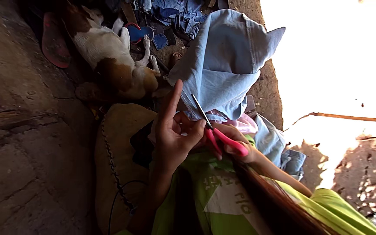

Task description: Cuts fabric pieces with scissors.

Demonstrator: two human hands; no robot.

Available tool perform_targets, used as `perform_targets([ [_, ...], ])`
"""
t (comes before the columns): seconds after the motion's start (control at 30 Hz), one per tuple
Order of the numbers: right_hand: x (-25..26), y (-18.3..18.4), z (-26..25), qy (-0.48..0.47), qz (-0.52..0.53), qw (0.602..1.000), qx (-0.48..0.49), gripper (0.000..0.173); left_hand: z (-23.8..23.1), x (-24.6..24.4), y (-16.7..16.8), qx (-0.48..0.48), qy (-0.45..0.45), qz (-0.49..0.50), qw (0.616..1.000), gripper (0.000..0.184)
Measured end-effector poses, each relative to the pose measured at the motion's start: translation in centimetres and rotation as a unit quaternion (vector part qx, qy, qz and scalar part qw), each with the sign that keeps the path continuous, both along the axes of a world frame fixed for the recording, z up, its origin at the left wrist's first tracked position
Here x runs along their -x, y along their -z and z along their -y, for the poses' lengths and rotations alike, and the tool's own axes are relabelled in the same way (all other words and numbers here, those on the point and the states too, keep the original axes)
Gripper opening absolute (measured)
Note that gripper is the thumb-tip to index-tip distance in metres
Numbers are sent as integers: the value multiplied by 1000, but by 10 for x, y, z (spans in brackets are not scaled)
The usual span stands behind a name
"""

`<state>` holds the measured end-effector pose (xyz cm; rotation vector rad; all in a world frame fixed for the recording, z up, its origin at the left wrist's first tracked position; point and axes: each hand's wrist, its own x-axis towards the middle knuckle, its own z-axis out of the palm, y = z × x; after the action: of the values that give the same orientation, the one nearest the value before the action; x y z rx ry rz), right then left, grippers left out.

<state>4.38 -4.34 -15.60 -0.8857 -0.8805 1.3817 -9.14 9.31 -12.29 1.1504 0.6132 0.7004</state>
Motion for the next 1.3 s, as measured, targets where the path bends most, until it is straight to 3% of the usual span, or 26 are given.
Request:
perform_targets([
  [0.37,1,-1,0,17,-11,1000,14,47,1,3,3,8,4,4,1000,92],
  [0.5,-5,2,4,-38,-30,998,33,47,-1,4,6,24,8,0,1000,90],
  [0.6,-27,1,16,-121,64,988,69,57,-4,3,11,58,-10,-7,998,85],
  [0.7,-73,-9,40,-164,159,970,81,54,-13,1,22,56,-37,-25,997,78],
  [0.77,-107,-17,65,-101,183,973,101,49,-20,0,37,10,-23,-62,998,74],
  [0.83,-131,-22,80,69,207,963,156,48,-24,-4,48,-22,-10,-103,994,57],
  [0.9,-146,-11,74,267,248,905,219,58,-25,-11,56,-31,10,-129,991,42],
  [0.93,-154,1,66,314,271,877,240,60,-25,-14,62,-40,22,-137,989,39],
  [1.03,-151,47,29,368,263,849,272,58,-24,-26,81,-96,42,-150,983,39],
  [1.13,-107,82,-15,396,187,864,247,54,-26,-36,85,-148,76,-170,971,71],
  [1.23,-89,86,-28,433,150,861,220,49,-31,-46,80,-207,99,-190,954,93],
  [1.3,-85,78,-33,466,137,850,205,45,-35,-57,80,-247,71,-188,948,84],
])
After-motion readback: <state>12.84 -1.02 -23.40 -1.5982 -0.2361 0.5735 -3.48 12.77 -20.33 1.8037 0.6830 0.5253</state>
